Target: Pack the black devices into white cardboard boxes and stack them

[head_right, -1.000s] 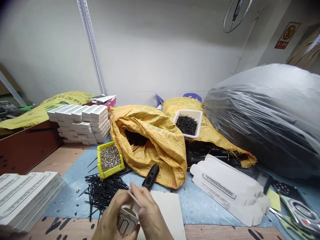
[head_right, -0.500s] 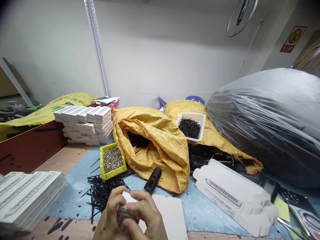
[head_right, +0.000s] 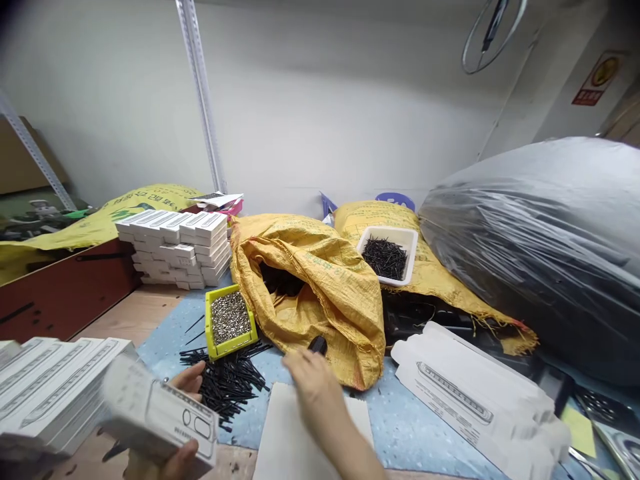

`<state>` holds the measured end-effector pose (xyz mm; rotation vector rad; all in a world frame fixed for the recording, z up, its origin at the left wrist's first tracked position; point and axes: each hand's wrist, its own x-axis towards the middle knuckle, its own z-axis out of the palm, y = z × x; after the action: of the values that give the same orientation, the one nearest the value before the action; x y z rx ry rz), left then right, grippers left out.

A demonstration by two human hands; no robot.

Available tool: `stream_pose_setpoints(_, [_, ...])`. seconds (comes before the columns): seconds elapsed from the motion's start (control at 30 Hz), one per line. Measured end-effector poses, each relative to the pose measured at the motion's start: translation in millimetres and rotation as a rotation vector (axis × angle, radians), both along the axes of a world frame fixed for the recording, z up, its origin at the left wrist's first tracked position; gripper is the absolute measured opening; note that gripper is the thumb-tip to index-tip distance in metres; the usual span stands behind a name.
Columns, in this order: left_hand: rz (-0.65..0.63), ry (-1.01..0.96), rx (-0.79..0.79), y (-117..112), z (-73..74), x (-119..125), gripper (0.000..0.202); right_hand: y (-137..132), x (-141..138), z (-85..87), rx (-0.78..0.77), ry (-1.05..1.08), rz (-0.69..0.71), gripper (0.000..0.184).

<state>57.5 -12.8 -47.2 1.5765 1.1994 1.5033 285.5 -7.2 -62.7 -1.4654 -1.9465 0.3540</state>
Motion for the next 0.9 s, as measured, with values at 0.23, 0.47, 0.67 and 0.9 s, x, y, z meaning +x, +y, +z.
stream_pose_setpoints(0.23, [-0.017,0.599,-0.176,5.5,-22.0,-34.8,0.056,25.7,41.4,24.9,0.014,0.025,-0.158,0.036])
stream_pose_setpoints(0.47, [-0.016,0.752,-0.067,9.0,-8.5,-21.0,0.052,7.8,-44.0,36.8,-0.052,0.668,0.001,0.048])
stream_pose_setpoints(0.67, [0.134,0.672,-0.123,16.7,-12.4,-51.0,0.048,22.9,-62.3,26.2,-0.120,0.088,0.041,0.028])
stream_pose_setpoints(0.9, [0.116,0.691,-0.127,16.8,-30.3,-82.3,0.053,39.0,-71.9,-19.0,-0.051,-0.370,-0.003,0.020])
